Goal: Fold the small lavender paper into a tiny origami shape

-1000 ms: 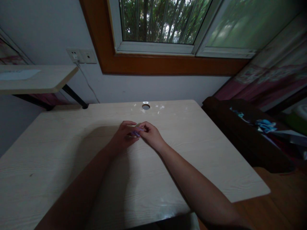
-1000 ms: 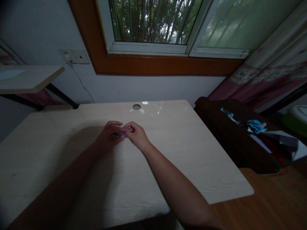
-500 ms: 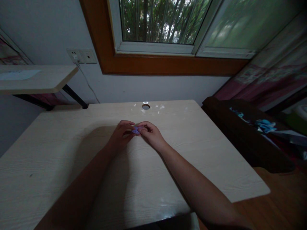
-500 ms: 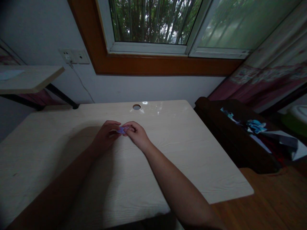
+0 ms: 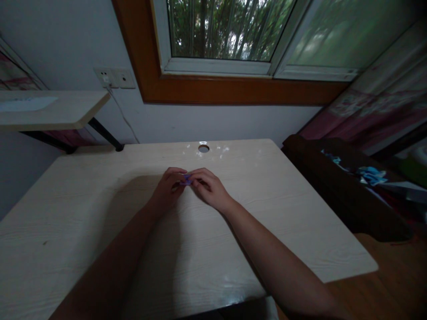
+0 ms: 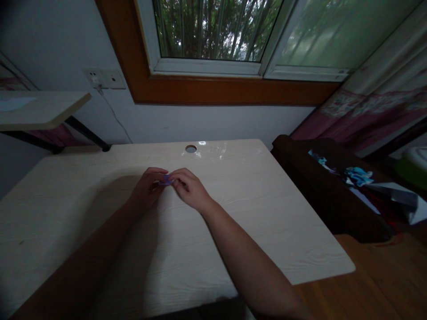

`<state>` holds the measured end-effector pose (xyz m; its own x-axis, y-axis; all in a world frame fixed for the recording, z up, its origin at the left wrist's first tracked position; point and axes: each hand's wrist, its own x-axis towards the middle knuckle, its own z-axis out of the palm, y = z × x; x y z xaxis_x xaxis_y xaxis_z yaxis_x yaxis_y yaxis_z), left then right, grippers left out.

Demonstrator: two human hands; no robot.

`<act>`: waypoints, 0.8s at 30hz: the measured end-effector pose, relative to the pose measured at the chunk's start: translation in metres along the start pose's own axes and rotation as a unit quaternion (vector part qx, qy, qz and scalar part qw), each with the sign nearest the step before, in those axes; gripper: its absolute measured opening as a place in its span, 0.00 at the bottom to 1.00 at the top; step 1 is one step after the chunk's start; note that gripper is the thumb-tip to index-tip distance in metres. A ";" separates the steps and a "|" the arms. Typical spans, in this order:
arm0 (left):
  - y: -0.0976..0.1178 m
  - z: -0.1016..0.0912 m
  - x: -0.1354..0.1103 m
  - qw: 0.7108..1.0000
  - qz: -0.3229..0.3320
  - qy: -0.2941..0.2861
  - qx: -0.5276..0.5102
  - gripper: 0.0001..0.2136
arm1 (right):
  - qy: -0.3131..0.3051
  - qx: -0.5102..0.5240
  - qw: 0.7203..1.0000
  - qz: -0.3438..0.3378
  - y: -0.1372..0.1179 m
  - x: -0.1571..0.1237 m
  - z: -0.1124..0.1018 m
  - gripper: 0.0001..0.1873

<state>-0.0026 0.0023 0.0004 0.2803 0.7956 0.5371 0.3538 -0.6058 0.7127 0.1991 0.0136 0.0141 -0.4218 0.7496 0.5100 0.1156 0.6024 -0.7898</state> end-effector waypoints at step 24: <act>0.002 -0.003 0.005 0.997 0.054 -0.004 0.062 0.03 | -0.007 -0.049 0.999 -0.019 0.008 0.002 -0.008 0.06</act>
<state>-0.0037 0.0050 0.0058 0.3297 0.7252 0.6045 0.4279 -0.6856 0.5890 0.2063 0.0223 0.0114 -0.4408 0.7214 0.5341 0.1858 0.6555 -0.7320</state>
